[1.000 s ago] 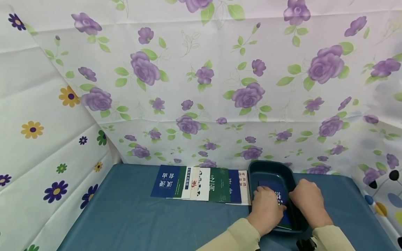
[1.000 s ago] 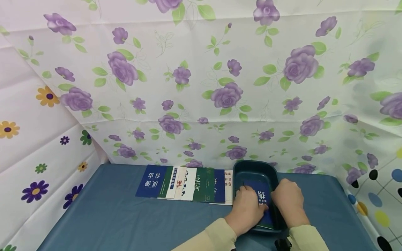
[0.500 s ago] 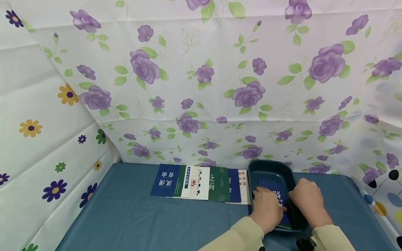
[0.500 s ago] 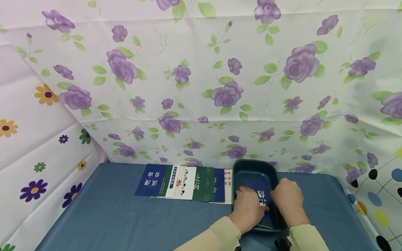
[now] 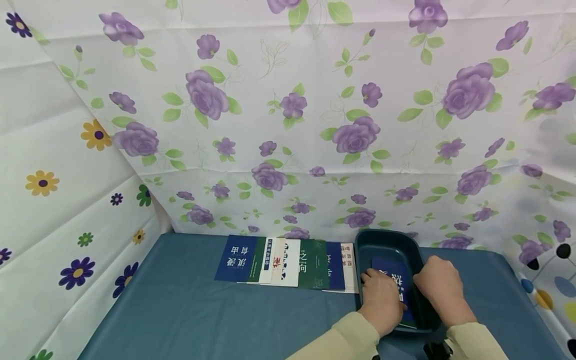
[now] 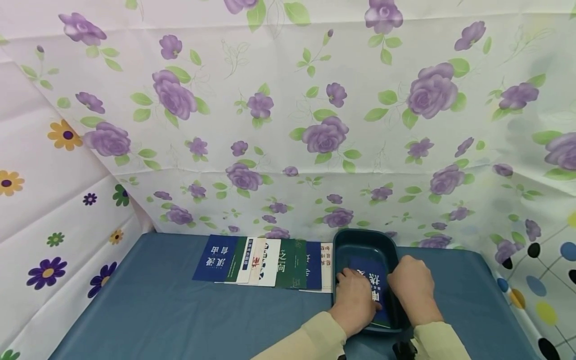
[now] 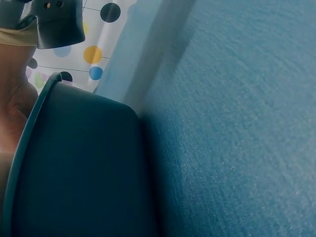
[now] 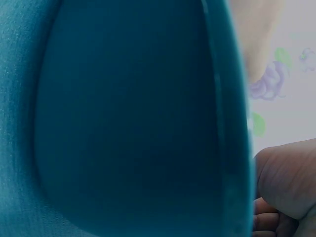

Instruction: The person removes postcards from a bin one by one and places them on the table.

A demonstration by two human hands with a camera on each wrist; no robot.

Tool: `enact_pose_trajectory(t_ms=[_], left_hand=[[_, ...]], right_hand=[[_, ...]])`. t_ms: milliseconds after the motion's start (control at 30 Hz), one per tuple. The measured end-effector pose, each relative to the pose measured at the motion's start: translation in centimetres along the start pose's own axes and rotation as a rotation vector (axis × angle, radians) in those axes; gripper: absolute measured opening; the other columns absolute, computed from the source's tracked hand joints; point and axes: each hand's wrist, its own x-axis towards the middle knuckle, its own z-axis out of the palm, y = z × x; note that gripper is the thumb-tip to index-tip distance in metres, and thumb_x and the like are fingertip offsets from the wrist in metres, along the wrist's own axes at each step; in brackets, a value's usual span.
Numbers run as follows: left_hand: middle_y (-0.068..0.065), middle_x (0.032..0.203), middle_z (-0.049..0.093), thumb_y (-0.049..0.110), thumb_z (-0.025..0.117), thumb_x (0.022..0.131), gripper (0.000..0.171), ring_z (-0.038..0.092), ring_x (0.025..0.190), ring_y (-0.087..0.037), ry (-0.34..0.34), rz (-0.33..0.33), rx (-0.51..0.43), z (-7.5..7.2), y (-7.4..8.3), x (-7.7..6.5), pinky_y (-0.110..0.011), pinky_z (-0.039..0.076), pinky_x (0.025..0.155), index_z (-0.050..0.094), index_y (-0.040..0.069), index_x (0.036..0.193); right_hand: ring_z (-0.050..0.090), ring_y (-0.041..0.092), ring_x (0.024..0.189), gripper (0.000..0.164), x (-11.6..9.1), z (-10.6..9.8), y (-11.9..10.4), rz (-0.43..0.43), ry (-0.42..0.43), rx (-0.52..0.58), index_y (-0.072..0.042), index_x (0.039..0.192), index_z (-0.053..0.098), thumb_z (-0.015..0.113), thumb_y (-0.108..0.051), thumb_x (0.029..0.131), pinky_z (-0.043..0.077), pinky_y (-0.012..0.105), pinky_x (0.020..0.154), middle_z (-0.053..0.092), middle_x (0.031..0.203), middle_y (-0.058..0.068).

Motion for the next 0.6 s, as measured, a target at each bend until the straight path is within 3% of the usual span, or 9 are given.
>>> enact_pose_trajectory(t_ms=[433, 600], left_hand=[[-0.012, 0.099, 0.044, 0.074, 0.067, 0.062, 0.1, 0.047, 0.086, -0.02, 0.071, 0.006, 0.007, 0.12, -0.21, -0.03, -0.022, 0.045, 0.063, 0.046, 0.002, 0.128], [-0.011, 0.1, 0.043, 0.064, 0.074, 0.061, 0.095, 0.049, 0.08, -0.018, 0.097, -0.005, -0.034, -0.01, -0.2, 0.0, -0.022, 0.046, 0.058, 0.046, 0.002, 0.127]], right_hand=[[0.047, 0.024, 0.054, 0.02, 0.13, -0.15, 0.0, 0.003, -0.006, 0.005, -0.006, 0.064, 0.049, 0.058, -0.016, 0.079, 0.037, 0.036, 0.046, 0.049, 0.061, 0.009], [0.046, 0.024, 0.053, 0.021, 0.07, -0.11, 0.07, 0.005, -0.004, 0.012, -0.006, 0.063, 0.048, 0.057, -0.016, 0.08, 0.036, 0.036, 0.045, 0.047, 0.059, 0.008]])
